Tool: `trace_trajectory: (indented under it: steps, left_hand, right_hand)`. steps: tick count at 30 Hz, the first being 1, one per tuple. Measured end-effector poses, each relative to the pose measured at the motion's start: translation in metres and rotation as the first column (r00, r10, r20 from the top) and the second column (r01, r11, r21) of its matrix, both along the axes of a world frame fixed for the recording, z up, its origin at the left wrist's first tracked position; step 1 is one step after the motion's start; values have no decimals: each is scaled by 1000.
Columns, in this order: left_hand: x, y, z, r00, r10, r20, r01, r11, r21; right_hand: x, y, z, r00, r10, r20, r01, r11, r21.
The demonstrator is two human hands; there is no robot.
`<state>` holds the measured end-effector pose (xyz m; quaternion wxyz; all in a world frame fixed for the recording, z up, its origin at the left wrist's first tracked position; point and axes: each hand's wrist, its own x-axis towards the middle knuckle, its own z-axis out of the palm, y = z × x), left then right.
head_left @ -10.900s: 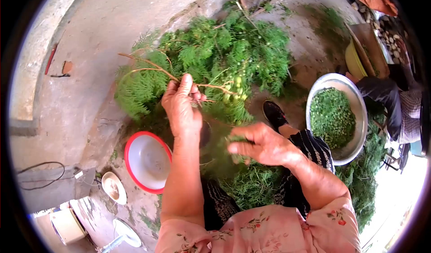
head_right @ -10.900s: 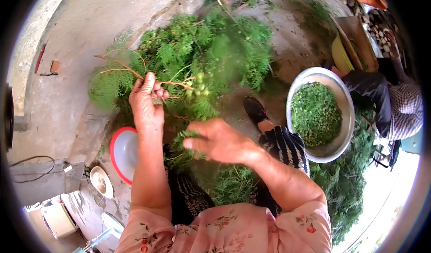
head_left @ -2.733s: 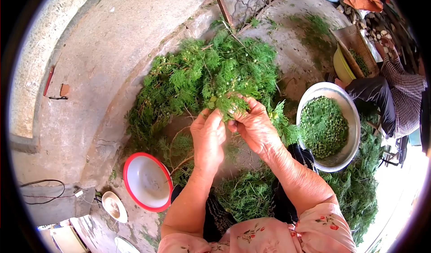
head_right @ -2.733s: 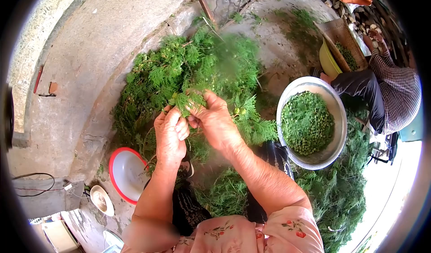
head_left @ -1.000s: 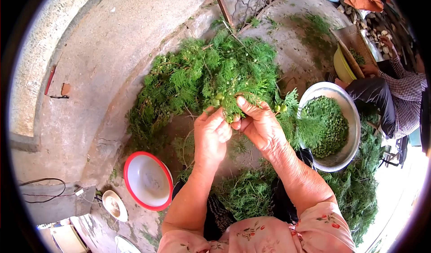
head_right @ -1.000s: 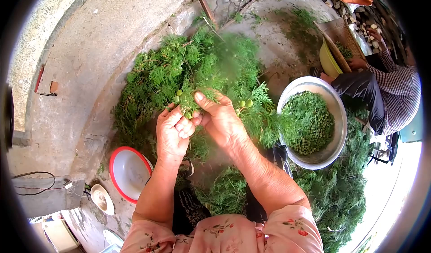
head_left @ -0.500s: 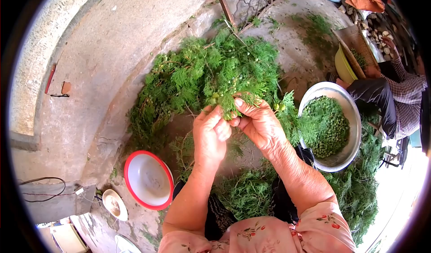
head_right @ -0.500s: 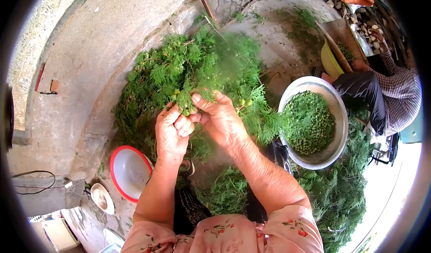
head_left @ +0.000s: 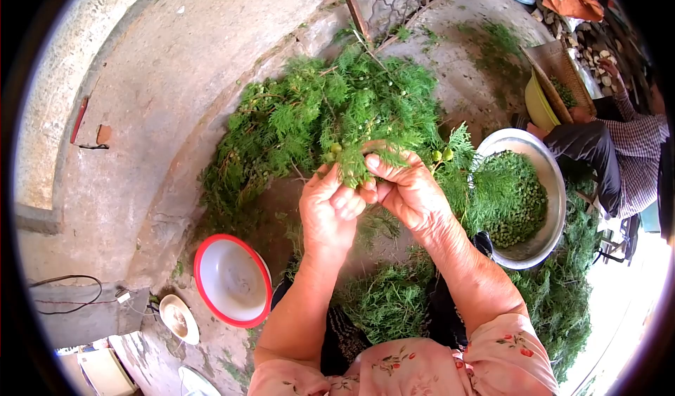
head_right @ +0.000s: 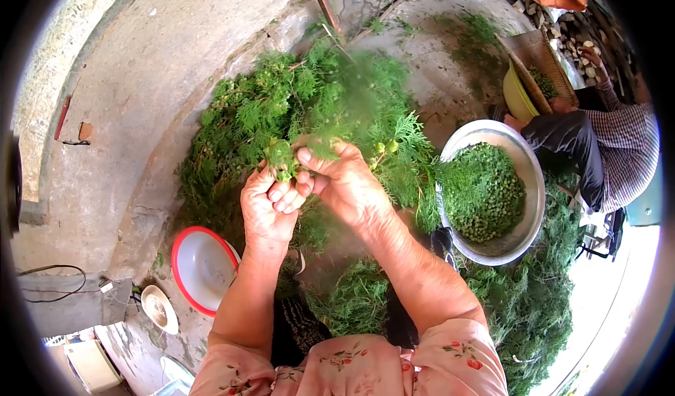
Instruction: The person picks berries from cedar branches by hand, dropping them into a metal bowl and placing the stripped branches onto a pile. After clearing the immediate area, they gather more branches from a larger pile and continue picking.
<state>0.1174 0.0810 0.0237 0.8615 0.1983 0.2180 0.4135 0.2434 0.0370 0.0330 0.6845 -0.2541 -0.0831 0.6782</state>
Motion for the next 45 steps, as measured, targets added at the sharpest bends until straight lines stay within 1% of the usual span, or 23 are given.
trace_trajectory:
  steps: [3, 4, 7, 11, 14, 15, 17, 18, 20, 21, 23, 24, 26, 28, 30, 31, 33, 34, 37, 42, 43, 44, 45]
  left_hand:
    - [-3, 0, 0, 1000, 22, -14, -22, 999, -24]
    - [-5, 0, 1, 999, 29, -25, -30, 999, -40]
    - [-2, 0, 5, 993, 41, -114, -46, 998, -42]
    - [2, -3, 15, 972, 101, -212, -101, 995, 11]
    - [2, 0, 12, 952, 104, -289, -94, 994, 48]
    - [4, -2, 14, 939, 151, -310, -139, 989, 59]
    - [13, -8, 22, 905, 240, -351, -225, 971, 84]
    - [9, -6, 12, 913, 230, -337, -205, 973, 108]
    - [12, -9, 12, 901, 266, -342, -228, 962, 148]
    - [13, -11, 14, 895, 285, -343, -240, 956, 170]
    - [14, -10, 22, 899, 254, -357, -238, 967, 89]
    - [13, -9, 24, 901, 239, -363, -237, 970, 49]
    - [4, -2, 13, 952, 153, -265, -158, 987, -1]
    - [-2, 1, 11, 981, 66, -185, -71, 997, -21]
    - [-2, 1, 3, 990, 73, -117, -79, 996, -48]
    - [-2, 1, 0, 994, 78, -83, -83, 995, -63]
    - [-2, -1, 0, 993, 80, -89, -87, 992, -86]
    - [-2, -2, 0, 993, 81, -91, -90, 991, -97]
    - [1, 1, 0, 969, 103, -225, -113, 993, -33]
    - [4, 2, 8, 889, 228, -396, -183, 972, 150]
    - [5, 3, 10, 867, 255, -428, -195, 964, 179]
    - [3, 7, 5, 861, 317, -397, -251, 945, 210]
    - [1, 13, 6, 810, 357, -464, -284, 933, 222]
  right_hand:
    - [-2, -2, -9, 993, 39, -108, -27, 994, 102]
    - [-1, -2, -10, 989, 51, -137, -41, 996, 75]
    - [-2, -2, -10, 996, 55, -66, -54, 998, 19]
    - [-5, -4, -7, 994, 69, 84, -68, 998, -16]
    - [-10, -4, -2, 982, 73, 175, -69, 997, -29]
    - [-12, -4, -1, 977, 67, 201, -62, 998, -29]
    - [-13, -2, -2, 957, 62, 284, -67, 998, 10]
    - [-14, -2, -1, 940, 51, 337, -61, 998, 18]
    - [-18, -2, 2, 886, 12, 463, -18, 1000, 10]
    - [-20, -2, 0, 895, -7, 447, 3, 1000, 10]
    - [-22, -2, -4, 910, -46, 413, 47, 999, 7]
    - [-21, -2, -4, 934, -12, 358, 19, 1000, -16]
    - [-15, -3, -3, 969, 54, 243, -42, 997, -57]
    - [-11, -3, -4, 991, 84, 99, -81, 996, -38]
    - [-7, -4, -2, 996, 92, -10, -93, 994, -61]
    - [-5, -5, -4, 994, 106, -7, -106, 993, -45]
    - [-2, -5, -7, 991, 135, 0, -135, 991, -10]
    - [-3, -5, -5, 993, 114, 41, -112, 993, -39]
    - [-2, -7, -4, 978, 177, 114, -174, 984, -30]
    - [-4, -9, 8, 909, 203, 365, -155, 976, -155]
    - [-3, -11, 7, 881, 250, 402, -207, 967, -148]
    - [-3, -14, 6, 849, 293, 440, -256, 956, -144]
    - [-3, -18, 5, 813, 333, 478, -303, 942, -142]
